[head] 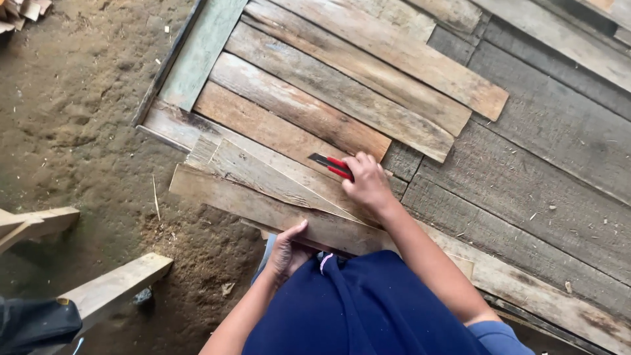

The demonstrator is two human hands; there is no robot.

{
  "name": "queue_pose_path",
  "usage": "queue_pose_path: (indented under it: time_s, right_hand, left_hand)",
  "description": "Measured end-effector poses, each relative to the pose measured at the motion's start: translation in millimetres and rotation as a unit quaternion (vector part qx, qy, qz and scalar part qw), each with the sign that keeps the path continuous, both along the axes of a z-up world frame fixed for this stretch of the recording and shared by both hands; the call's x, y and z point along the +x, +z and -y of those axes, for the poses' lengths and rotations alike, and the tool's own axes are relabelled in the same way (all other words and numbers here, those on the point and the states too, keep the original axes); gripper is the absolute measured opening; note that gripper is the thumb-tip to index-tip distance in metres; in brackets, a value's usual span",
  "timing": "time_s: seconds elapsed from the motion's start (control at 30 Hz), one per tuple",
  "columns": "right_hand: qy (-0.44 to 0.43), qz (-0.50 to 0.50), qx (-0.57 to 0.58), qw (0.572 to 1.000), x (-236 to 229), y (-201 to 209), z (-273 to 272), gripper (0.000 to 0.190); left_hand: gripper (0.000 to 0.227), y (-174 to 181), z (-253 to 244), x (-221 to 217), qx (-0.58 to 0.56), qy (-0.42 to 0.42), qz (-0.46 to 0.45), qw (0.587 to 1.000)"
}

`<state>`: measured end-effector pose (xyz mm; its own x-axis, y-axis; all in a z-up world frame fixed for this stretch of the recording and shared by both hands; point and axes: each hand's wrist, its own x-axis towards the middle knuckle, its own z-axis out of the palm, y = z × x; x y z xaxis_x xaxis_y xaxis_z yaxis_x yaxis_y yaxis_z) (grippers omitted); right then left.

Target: The person picks up wooden planks from a pile and places them one by one onto a wooden work surface, aligning them side by side. The person occasionally uses a red utility knife to scrape or adjust the edges of the planks while arranging them.

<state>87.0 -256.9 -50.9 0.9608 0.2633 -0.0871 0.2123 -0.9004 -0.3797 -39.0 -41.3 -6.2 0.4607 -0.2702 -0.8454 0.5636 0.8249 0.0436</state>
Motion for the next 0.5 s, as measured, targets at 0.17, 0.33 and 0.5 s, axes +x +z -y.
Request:
queue_pose_path:
  time_s: [0.17,0.33,0.5]
  right_hand:
    - [-0.059,0.096,0.012,0.994,48.6,-1.6,18.8,0.043]
    - [-0.108,0.099,0.004,0.989,72.5,-2.5,35.3,0.053]
    - [-0.206,0.035,0.087,0.974,9.7,24.9,37.4,0.012]
  left_hand:
    - [0.056,-39.1,-13.3,-20.3,-0.001,0.026,-0.011,1.0]
    - [0.06,-22.4,-13.2,-19.6,0.0,0.039,-0.019,0.999]
    - [0.067,-42.4,-12.6,-21.6,0.002,0.028,-0.024,0.999]
